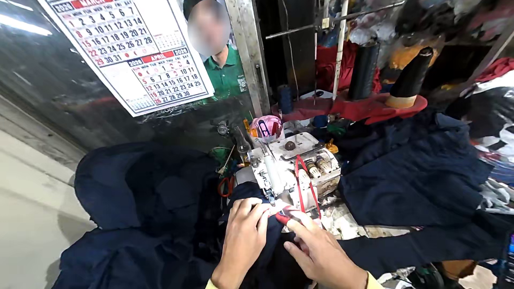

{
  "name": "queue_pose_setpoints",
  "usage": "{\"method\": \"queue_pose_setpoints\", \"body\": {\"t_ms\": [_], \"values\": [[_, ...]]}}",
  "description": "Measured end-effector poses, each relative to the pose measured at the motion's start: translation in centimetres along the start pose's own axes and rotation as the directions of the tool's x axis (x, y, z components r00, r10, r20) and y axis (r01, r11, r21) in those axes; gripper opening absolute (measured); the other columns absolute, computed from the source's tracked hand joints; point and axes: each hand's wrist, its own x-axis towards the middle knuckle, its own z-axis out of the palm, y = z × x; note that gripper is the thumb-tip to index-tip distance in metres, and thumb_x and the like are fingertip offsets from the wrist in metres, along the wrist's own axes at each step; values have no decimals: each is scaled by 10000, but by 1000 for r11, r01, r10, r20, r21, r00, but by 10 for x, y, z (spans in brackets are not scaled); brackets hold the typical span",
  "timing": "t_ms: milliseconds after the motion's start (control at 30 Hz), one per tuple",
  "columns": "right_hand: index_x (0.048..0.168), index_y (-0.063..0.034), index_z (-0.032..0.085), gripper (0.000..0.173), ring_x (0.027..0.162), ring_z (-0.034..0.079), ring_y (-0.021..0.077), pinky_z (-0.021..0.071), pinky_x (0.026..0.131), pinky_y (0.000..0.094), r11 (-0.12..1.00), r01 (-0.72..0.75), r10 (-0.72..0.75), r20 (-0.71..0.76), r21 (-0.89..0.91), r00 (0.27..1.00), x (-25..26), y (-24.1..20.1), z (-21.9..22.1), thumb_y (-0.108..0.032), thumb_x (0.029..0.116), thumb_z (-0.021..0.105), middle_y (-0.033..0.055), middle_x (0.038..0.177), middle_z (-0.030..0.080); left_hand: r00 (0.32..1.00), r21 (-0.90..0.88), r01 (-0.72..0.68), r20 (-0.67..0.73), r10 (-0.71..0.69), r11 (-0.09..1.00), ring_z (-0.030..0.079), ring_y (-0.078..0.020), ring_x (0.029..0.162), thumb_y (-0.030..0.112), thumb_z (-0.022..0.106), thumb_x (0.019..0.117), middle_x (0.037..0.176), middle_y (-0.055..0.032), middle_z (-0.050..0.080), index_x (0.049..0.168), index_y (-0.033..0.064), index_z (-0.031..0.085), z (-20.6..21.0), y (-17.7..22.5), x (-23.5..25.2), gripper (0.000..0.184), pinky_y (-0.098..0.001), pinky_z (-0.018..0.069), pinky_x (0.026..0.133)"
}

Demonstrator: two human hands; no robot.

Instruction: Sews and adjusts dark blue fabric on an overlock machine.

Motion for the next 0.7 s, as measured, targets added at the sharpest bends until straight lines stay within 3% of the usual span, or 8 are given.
{"method": "queue_pose_setpoints", "body": {"t_ms": [33,100,167,233,400,533,633,700], "values": [[1350,-264,632,401,922,689,133,616,743,381,999,-1,1,-14,40,1000,0,4,-1,-456,999,596,67,1500,506,1000,4,3,5,-3,1000,600,-129,1186,350,589,1010,1175,90,687,1063,308,781,-1,0,0,204,-367,519,1002],[1266,-221,666,369,959,698,115,630,755,354,994,-6,16,-89,108,996,-3,11,-1,-458,986,627,59,1497,515,1000,9,12,0,-12,1000,595,-137,1197,349,586,1012,1185,89,685,1079,316,781,0,1,-3,209,-373,518,1006],[1151,-164,703,317,885,693,84,628,706,312,992,-21,51,-245,124,968,-4,14,2,-423,977,651,38,1350,612,1000,10,17,-15,-17,1000,590,-145,1209,336,585,1011,1196,85,683,1084,316,782,2,1,-5,211,-381,513,1012],[1145,-142,710,316,834,678,56,623,682,286,993,-61,92,-332,100,939,-3,14,4,-398,969,659,21,1271,638,1000,14,14,-18,-14,1000,584,-146,1217,329,583,1012,1207,83,678,1084,306,783,3,2,-5,214,-387,507,1023],[1404,-142,604,601,900,679,127,613,773,374,964,-266,267,-91,26,959,5,6,-7,-552,965,576,43,1287,624,1000,23,8,-4,-8,1000,581,-142,1223,339,577,1015,1203,87,678,1074,303,780,1,3,-4,215,-396,501,1031],[1291,-152,646,466,1035,669,107,588,879,369,955,-275,292,-186,116,938,6,13,-10,-473,956,610,-9,1185,689,1000,24,20,-1,-20,1000,582,-140,1219,336,580,1014,1211,88,677,1080,313,780,2,3,-6,212,-385,506,1024],[1125,-136,697,285,704,656,84,592,601,330,995,-93,101,-294,42,951,-4,0,-12,-370,980,627,-29,931,707,1000,20,14,-10,-13,1000,584,-136,1216,334,575,1018,1199,92,683,1091,303,776,2,2,-4,215,-383,504,1021],[1194,-145,681,309,664,653,108,583,561,354,1000,-2,7,-208,23,978,-9,-14,-9,-380,1010,602,-12,893,702,1000,21,13,-11,-12,1000,585,-134,1209,329,575,1017,1189,91,682,1091,302,774,3,1,-4,214,-383,505,1019]]}}
